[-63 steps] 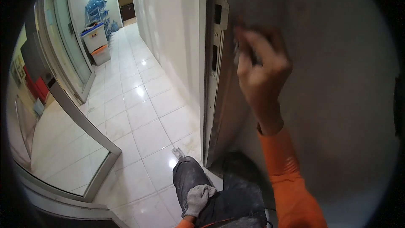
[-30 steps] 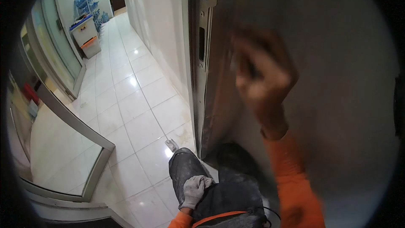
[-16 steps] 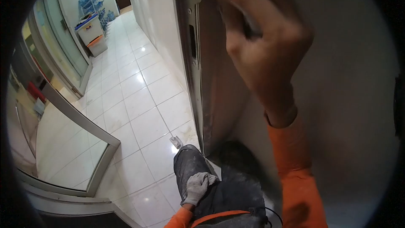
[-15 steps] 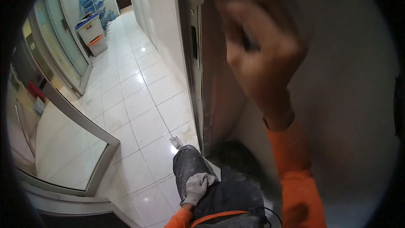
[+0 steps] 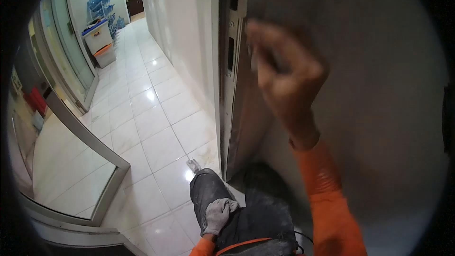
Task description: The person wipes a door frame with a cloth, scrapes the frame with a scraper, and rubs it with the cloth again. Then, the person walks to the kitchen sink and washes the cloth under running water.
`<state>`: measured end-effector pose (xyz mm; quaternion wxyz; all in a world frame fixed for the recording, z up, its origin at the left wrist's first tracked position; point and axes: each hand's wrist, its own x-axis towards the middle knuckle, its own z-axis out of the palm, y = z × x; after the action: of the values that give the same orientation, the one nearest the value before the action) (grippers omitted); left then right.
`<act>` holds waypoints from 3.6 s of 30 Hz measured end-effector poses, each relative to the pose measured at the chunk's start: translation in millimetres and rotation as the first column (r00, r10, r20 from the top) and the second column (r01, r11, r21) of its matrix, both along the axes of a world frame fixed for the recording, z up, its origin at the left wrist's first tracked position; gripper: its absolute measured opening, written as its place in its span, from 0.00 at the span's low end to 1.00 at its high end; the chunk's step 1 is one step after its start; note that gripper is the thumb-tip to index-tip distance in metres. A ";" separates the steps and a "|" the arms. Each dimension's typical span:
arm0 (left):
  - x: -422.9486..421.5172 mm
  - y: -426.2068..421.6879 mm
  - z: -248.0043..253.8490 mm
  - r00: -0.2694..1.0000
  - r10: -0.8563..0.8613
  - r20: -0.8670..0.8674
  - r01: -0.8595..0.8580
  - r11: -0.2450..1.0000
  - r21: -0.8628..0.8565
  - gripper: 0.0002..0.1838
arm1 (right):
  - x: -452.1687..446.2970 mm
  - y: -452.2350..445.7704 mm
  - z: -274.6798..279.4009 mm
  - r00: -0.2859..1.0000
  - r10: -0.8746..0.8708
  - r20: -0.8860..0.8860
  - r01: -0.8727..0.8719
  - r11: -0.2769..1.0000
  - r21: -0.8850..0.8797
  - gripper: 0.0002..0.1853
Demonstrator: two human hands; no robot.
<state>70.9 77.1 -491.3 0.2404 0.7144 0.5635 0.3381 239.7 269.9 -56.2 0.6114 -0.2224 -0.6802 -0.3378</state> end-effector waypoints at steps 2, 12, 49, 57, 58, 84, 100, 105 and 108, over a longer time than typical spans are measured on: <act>-0.6 2.4 -10.9 0.999 0.009 0.048 -0.009 1.000 0.007 0.09 | 1.3 -2.9 -15.6 1.000 -0.009 -0.004 0.009 1.000 -0.023 0.12; -4.7 -2.7 -3.3 0.998 0.001 0.058 -0.002 0.999 0.033 0.09 | 7.8 6.1 1.9 0.997 -0.076 -0.012 0.076 0.996 0.054 0.08; -3.5 4.8 -5.2 0.996 0.015 0.088 -0.018 0.999 0.029 0.08 | 21.9 4.1 27.0 0.983 -0.133 0.125 0.124 0.989 0.079 0.12; -5.6 0.1 -3.1 0.995 -0.010 0.099 0.008 1.000 0.024 0.08 | 24.9 0.8 25.1 0.977 -0.152 0.148 0.149 0.988 0.029 0.11; -3.7 3.5 -5.1 0.995 -0.002 0.101 -0.002 0.999 0.040 0.08 | 23.3 0.2 26.5 0.982 -0.132 0.134 0.135 0.991 -0.009 0.11; -3.7 2.1 -6.5 0.994 0.006 0.107 -0.011 0.999 0.051 0.08 | 23.0 -6.1 26.7 0.976 -0.136 0.169 0.143 0.989 -0.032 0.12; -9.5 -2.0 -10.8 0.995 -0.012 0.100 0.008 0.999 0.045 0.09 | -11.1 -11.9 97.7 0.986 -0.163 0.031 0.158 0.980 0.124 0.05; -8.6 -3.9 -12.2 0.998 0.018 0.055 -0.021 0.998 0.052 0.09 | 24.1 19.3 66.5 0.962 -0.253 0.103 0.224 0.946 0.233 0.13; -8.4 -2.3 -2.8 0.995 0.014 0.095 -0.016 1.000 0.018 0.09 | 17.2 -6.9 -17.8 0.983 -0.090 0.158 0.102 0.992 -0.071 0.16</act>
<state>62.5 74.8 -494.1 0.2574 0.6956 0.5536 0.3787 256.9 263.0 -74.0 0.5304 -0.2521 -0.7269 -0.3560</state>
